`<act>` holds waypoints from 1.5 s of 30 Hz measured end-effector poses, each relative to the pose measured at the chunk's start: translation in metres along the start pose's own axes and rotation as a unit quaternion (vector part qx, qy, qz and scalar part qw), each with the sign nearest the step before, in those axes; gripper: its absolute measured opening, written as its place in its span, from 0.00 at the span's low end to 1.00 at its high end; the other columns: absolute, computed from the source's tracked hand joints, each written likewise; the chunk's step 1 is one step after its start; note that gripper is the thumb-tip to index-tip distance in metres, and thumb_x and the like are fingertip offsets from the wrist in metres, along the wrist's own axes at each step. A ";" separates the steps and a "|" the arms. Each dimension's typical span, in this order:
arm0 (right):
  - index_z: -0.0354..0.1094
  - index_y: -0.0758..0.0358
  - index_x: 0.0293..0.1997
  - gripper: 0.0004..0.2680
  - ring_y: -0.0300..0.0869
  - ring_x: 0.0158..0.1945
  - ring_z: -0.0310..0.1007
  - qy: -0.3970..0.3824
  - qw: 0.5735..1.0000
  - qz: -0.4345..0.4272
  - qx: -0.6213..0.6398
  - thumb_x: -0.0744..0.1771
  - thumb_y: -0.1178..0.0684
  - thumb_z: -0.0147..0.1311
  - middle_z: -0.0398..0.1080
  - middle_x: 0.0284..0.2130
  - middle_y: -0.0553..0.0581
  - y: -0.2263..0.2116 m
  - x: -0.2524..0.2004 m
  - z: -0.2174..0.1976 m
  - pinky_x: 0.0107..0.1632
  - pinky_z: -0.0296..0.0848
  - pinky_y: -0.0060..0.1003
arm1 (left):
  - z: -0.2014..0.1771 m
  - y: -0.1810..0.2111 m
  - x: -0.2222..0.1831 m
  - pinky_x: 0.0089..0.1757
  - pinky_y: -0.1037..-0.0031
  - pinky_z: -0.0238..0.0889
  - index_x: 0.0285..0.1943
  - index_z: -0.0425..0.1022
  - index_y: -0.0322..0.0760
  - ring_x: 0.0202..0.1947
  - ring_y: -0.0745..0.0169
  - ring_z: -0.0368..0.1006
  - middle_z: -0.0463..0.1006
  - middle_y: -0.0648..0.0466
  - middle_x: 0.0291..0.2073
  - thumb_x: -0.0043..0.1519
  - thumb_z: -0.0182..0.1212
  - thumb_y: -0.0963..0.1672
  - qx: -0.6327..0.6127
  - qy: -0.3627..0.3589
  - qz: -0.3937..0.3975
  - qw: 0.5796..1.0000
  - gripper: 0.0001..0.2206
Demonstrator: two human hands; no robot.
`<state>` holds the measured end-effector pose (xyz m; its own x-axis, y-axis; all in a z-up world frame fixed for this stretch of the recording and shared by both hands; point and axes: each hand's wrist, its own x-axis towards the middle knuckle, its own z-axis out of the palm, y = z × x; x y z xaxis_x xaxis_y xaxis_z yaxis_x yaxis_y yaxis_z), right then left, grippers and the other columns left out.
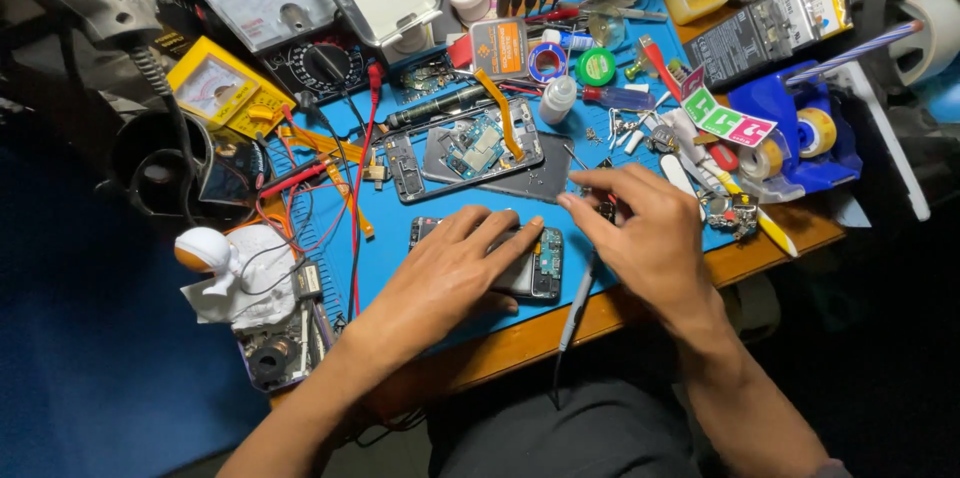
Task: Testing a small electronic circuit board using multimeter probes and then handling a mobile phone chassis for repair.
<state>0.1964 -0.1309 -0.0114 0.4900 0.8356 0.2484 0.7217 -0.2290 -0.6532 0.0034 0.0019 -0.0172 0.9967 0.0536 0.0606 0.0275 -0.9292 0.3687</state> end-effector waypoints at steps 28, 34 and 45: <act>0.77 0.58 0.35 0.02 0.44 0.26 0.71 0.039 0.996 -0.083 0.010 0.65 0.58 0.66 0.67 0.22 0.51 -0.003 0.023 0.039 0.33 0.75 0.39 | 0.022 0.000 -0.025 0.67 0.59 0.55 0.70 0.68 0.39 0.65 0.45 0.66 0.73 0.44 0.59 0.56 0.66 0.57 -0.017 0.107 -0.021 0.994 0.36; 0.75 0.53 0.35 0.01 0.45 0.25 0.70 0.005 0.977 -0.203 -0.062 0.66 0.54 0.62 0.63 0.21 0.49 -0.003 -0.016 0.037 0.31 0.72 0.36 | 0.030 -0.011 -0.030 0.43 0.64 0.69 0.46 0.84 0.49 0.38 0.57 0.71 0.75 0.57 0.40 0.57 0.73 0.47 0.038 0.389 -0.062 0.918 0.10; 0.76 0.58 0.36 0.01 0.43 0.21 0.67 -0.009 0.976 -0.213 -0.046 0.66 0.57 0.60 0.64 0.18 0.50 0.000 -0.025 0.040 0.26 0.68 0.34 | 0.011 -0.010 -0.024 0.38 0.69 0.59 0.50 0.81 0.39 0.35 0.56 0.69 0.77 0.56 0.33 0.61 0.71 0.47 -0.076 0.255 -0.115 0.957 0.13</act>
<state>0.1641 -0.1319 -0.0465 0.1271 0.8732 0.4705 0.8993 0.0987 -0.4260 -0.0194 0.0056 -0.0322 0.7982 0.4581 0.3912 0.1919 -0.8089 0.5558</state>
